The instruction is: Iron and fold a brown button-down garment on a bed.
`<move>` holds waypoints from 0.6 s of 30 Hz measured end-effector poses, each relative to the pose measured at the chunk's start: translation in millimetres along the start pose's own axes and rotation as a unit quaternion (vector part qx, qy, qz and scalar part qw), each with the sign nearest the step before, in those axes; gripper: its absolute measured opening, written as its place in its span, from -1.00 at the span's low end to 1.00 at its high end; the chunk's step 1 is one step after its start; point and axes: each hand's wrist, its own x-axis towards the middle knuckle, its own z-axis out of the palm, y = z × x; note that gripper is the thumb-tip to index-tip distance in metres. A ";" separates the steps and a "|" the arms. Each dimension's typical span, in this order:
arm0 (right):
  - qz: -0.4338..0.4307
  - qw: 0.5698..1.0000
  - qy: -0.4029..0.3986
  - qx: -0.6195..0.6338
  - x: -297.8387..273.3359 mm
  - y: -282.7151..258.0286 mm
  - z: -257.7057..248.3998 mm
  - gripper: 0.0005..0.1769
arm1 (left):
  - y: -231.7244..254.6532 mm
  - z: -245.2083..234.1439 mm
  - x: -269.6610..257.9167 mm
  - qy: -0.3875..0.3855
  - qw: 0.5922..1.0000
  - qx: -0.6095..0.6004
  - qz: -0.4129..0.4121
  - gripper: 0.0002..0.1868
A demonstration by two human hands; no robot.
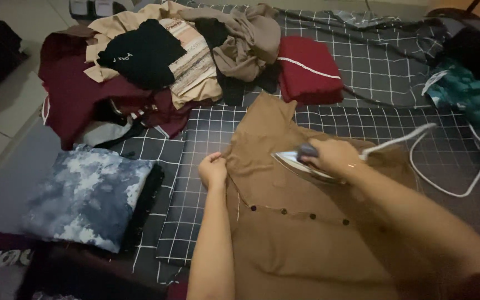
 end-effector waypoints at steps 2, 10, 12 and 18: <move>0.000 0.999 0.006 0.051 24.7 -31.5 -8.9 -0.48 | -1.1 0.6 -2.1 0.013 1.000 -0.006 -0.026 -0.71; -0.017 0.994 0.033 0.108 63.6 -52.5 2.7 -0.47 | -15.1 5.6 0.4 0.088 0.994 0.046 0.055 -0.57; -0.058 0.996 -0.002 0.071 29.0 -64.7 1.7 -0.49 | -6.3 -4.8 -6.8 0.082 0.995 0.039 0.026 -0.56; -0.049 0.998 0.004 0.046 31.5 -97.5 -5.4 -0.60 | -2.5 -5.4 -5.6 0.079 0.995 -0.033 -0.054 -0.58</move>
